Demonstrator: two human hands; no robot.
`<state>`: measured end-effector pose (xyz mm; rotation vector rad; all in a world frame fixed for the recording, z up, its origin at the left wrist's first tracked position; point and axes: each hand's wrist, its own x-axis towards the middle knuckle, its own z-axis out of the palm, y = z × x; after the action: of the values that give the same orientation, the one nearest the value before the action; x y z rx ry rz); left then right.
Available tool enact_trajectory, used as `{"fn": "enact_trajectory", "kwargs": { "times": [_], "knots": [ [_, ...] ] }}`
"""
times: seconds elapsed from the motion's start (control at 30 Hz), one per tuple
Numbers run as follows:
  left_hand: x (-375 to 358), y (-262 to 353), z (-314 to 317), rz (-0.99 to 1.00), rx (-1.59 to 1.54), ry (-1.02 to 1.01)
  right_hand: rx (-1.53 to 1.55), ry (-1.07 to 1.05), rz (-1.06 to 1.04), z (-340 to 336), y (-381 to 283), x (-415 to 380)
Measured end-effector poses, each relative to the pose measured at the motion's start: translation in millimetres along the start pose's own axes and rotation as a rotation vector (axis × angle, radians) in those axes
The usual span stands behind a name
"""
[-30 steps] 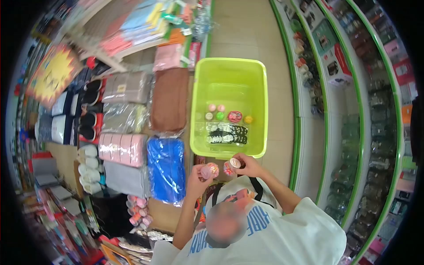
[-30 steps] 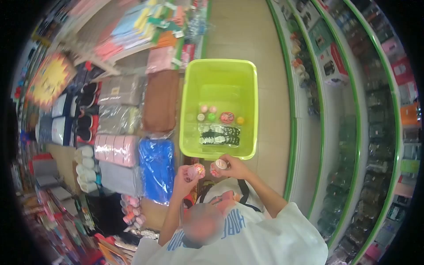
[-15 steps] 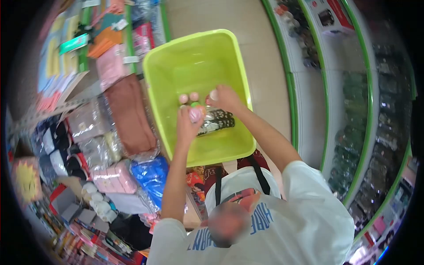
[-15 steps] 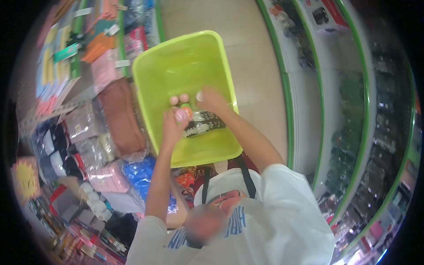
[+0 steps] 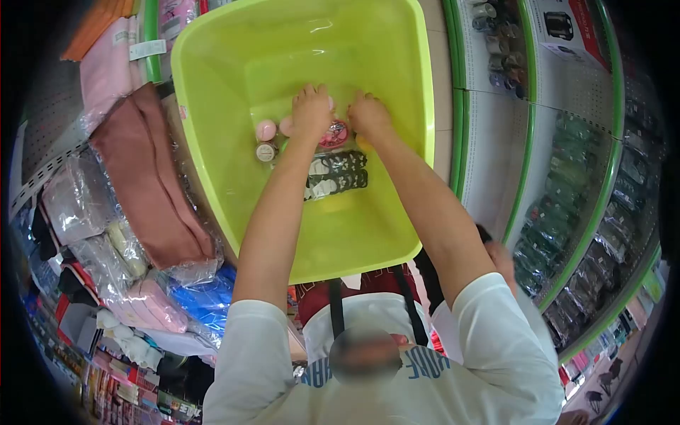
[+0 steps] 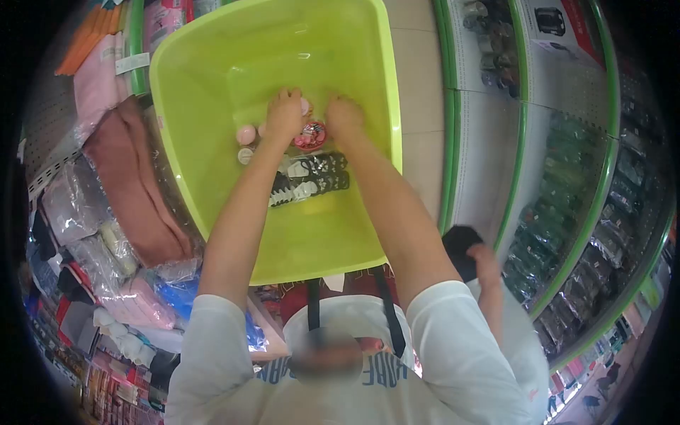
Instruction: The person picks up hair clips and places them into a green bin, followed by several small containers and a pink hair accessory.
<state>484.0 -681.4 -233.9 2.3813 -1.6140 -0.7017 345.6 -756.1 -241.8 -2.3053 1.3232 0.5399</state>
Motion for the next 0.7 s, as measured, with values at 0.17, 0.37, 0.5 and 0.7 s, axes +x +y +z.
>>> {"fn": "enact_trajectory", "kwargs": {
  "times": [0.17,0.37,0.5,0.7],
  "knots": [
    [8.9,-0.7,7.3,-0.053,0.043,-0.133,0.021,0.017,0.001,16.6,-0.6,-0.1],
    [0.2,-4.3,7.2,-0.045,0.051,-0.127,0.090,0.047,0.037,23.0,-9.2,4.3],
    [-11.2,-5.6,7.2,-0.041,0.026,-0.009,-0.068,0.097,-0.135,46.2,7.6,12.4],
    [-82.2,25.8,-68.1,-0.032,-0.306,0.259,0.308,0.304,-0.154,-34.4,-43.2,-72.9]
  ]
}}
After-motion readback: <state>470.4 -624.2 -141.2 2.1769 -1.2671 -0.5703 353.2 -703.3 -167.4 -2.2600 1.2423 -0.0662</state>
